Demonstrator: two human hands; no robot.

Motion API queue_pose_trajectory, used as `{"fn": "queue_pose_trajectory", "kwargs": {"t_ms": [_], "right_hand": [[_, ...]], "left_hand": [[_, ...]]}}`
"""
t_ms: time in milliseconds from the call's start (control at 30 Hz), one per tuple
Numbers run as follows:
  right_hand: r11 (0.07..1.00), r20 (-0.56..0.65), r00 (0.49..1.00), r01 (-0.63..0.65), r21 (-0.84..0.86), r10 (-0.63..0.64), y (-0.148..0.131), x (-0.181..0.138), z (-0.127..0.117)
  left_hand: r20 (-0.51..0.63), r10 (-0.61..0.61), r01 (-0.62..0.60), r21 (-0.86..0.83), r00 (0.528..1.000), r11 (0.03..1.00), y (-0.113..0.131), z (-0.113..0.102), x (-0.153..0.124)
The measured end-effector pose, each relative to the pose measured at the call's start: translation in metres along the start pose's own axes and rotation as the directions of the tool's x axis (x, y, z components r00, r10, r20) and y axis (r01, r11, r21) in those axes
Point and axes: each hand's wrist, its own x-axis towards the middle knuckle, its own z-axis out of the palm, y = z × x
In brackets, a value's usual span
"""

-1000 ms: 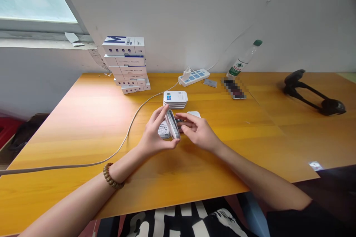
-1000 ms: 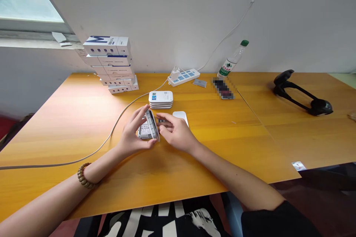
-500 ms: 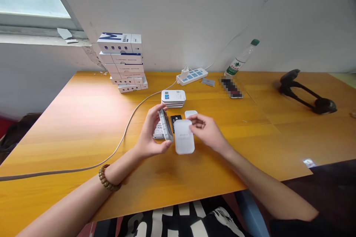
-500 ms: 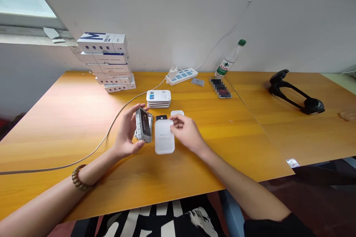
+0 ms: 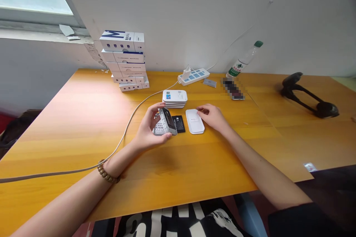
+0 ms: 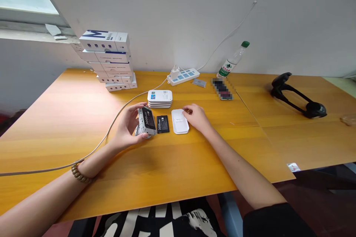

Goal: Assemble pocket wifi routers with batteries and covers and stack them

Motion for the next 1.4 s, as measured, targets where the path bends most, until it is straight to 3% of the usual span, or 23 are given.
{"fn": "queue_pose_trajectory", "kwargs": {"t_ms": [133, 400, 600, 700, 800, 900, 967, 1200, 1400], "right_hand": [[0.985, 0.063, 0.996, 0.072, -0.155, -0.063, 0.0, -0.006, -0.001], [0.955, 0.224, 0.955, 0.234, -0.183, -0.192, 0.005, -0.001, 0.002], [0.957, 0.213, 0.954, 0.247, -0.155, -0.212, 0.01, -0.001, 0.0], [0.958, 0.091, 0.961, 0.268, -0.102, -0.259, 0.001, -0.007, 0.002], [0.911, 0.028, 0.912, 0.406, 0.067, -0.409, -0.021, -0.023, 0.007], [0.831, 0.186, 0.821, 0.486, 0.27, -0.54, -0.046, -0.044, 0.013], [0.812, 0.236, 0.793, 0.475, 0.339, -0.562, -0.055, -0.054, 0.017], [0.787, 0.174, 0.792, 0.504, 0.356, -0.585, -0.056, -0.062, 0.019], [0.814, 0.183, 0.878, 0.309, 0.491, -0.443, -0.055, -0.061, 0.027]], "left_hand": [[0.0, -0.008, 0.008, 0.007, 1.0, 1.0, -0.001, -0.002, 0.0], [-0.046, 0.013, -0.011, 0.044, 0.999, 0.999, -0.005, -0.005, 0.002], [-0.034, 0.006, -0.005, 0.028, 0.999, 1.0, -0.005, -0.004, 0.002], [-0.011, 0.008, -0.008, 0.006, 1.0, 1.0, -0.003, -0.002, 0.002], [0.05, 0.027, -0.025, -0.028, 0.998, 0.999, 0.001, 0.003, -0.001], [0.126, 0.052, -0.044, -0.066, 0.991, 0.997, 0.006, 0.009, -0.008], [0.176, 0.054, -0.041, -0.076, 0.983, 0.996, 0.009, 0.012, -0.012], [0.234, 0.022, 0.0, -0.092, 0.972, 0.996, 0.01, 0.011, -0.015], [0.273, 0.011, 0.023, -0.12, 0.962, 0.992, 0.014, 0.013, -0.017]]}}
